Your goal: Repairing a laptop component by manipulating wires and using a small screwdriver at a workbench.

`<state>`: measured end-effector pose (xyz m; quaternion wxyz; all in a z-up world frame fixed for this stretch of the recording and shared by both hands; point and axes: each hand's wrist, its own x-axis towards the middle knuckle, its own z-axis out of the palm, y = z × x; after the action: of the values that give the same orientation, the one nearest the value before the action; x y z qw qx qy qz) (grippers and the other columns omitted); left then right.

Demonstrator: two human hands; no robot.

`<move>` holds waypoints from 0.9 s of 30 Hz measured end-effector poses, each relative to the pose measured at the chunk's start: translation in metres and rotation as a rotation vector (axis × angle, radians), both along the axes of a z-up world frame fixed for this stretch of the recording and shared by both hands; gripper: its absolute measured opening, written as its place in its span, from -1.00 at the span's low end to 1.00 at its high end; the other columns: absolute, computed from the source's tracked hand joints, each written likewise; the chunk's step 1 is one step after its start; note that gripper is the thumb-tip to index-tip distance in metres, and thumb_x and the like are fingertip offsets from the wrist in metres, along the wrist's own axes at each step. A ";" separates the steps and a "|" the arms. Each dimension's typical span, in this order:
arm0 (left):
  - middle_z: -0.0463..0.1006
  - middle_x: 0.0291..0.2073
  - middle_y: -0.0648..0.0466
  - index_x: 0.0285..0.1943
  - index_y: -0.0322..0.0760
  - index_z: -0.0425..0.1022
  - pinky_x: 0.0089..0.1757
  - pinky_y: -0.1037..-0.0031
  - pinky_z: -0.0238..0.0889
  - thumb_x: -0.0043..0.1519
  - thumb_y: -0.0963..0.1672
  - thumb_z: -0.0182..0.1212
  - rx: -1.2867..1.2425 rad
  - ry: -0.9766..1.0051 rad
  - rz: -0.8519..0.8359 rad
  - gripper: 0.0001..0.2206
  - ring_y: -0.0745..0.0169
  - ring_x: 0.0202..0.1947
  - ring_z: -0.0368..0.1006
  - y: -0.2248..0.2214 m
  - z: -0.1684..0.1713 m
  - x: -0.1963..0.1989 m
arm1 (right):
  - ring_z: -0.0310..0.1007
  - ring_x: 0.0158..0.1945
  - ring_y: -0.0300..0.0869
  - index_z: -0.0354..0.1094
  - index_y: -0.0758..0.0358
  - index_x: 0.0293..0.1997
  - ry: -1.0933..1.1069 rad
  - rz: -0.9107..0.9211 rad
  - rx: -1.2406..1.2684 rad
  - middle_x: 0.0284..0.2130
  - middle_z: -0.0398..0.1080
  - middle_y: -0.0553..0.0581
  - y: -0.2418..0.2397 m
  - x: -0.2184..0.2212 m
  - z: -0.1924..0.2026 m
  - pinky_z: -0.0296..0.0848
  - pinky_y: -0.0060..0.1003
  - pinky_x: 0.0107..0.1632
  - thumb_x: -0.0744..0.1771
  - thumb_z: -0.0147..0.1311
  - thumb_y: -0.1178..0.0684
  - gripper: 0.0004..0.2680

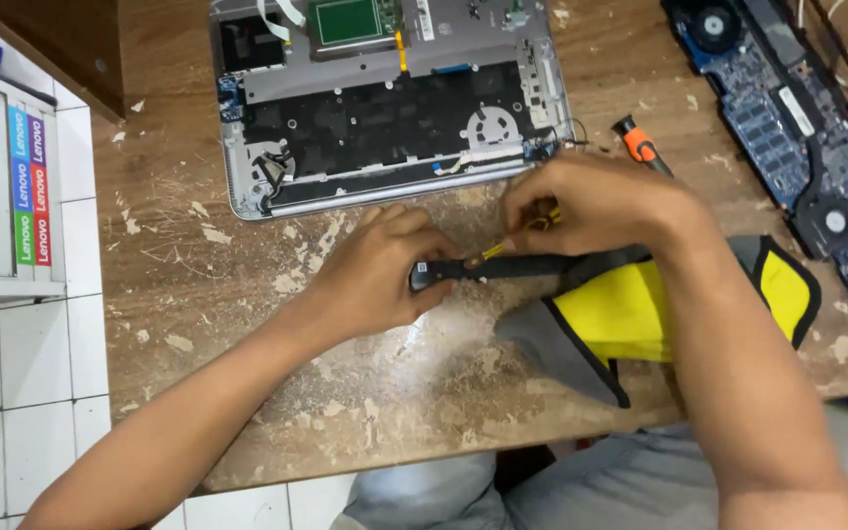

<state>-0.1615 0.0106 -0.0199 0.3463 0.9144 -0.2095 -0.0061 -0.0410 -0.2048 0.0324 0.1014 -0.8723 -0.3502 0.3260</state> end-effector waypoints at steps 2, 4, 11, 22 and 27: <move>0.55 -0.34 -0.05 -0.16 -0.32 0.60 -0.14 0.26 0.18 0.02 -0.13 0.44 -0.063 0.004 -0.050 -0.75 -0.08 -0.22 0.42 0.004 -0.002 -0.002 | 0.59 -0.19 0.11 0.56 0.04 -0.39 0.092 0.007 0.084 -0.39 0.58 0.10 -0.001 -0.001 -0.001 0.50 -0.01 -0.11 0.21 0.24 -0.06 -0.90; 0.54 -0.31 -0.06 -0.15 -0.33 0.60 -0.14 0.23 0.20 0.05 -0.13 0.41 -0.064 0.031 -0.081 -0.76 -0.11 -0.21 0.43 0.013 -0.001 0.002 | 0.59 -0.20 0.09 0.57 0.05 -0.41 0.107 0.012 0.081 -0.40 0.58 0.07 0.000 -0.002 -0.002 0.51 -0.04 -0.10 0.22 0.24 -0.04 -0.92; 0.52 -0.35 -0.05 -0.19 -0.31 0.63 -0.15 0.18 0.25 0.10 -0.16 0.36 -0.106 0.123 -0.168 -0.84 -0.17 -0.22 0.47 0.032 -0.020 0.003 | 0.57 -0.17 0.09 0.58 0.11 -0.41 0.068 0.044 0.142 -0.36 0.53 0.08 0.006 -0.007 -0.003 0.50 -0.05 -0.07 0.23 0.23 0.02 -0.93; 0.54 -0.40 -0.01 -0.16 -0.31 0.67 -0.15 0.27 0.27 0.13 -0.17 0.38 -0.090 0.216 -0.151 -0.85 0.00 -0.26 0.51 0.032 -0.005 0.004 | 0.57 -0.27 0.00 0.59 0.21 -0.46 0.156 0.038 0.154 -0.44 0.51 0.07 0.020 -0.021 0.004 0.54 -0.18 -0.20 0.25 0.18 0.15 -0.91; 0.55 -0.40 -0.01 -0.17 -0.33 0.66 -0.16 0.26 0.29 0.12 -0.18 0.39 -0.095 0.219 -0.158 -0.85 -0.01 -0.27 0.54 0.032 -0.003 0.005 | 0.54 -0.25 0.01 0.60 0.30 -0.45 0.192 -0.003 0.124 -0.41 0.53 0.12 0.020 -0.020 0.010 0.54 -0.18 -0.20 0.27 0.14 0.21 -0.89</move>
<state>-0.1561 0.0422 -0.0233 0.4083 0.8715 -0.2419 -0.1235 -0.0610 -0.1850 0.0427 0.1887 -0.8297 -0.3568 0.3857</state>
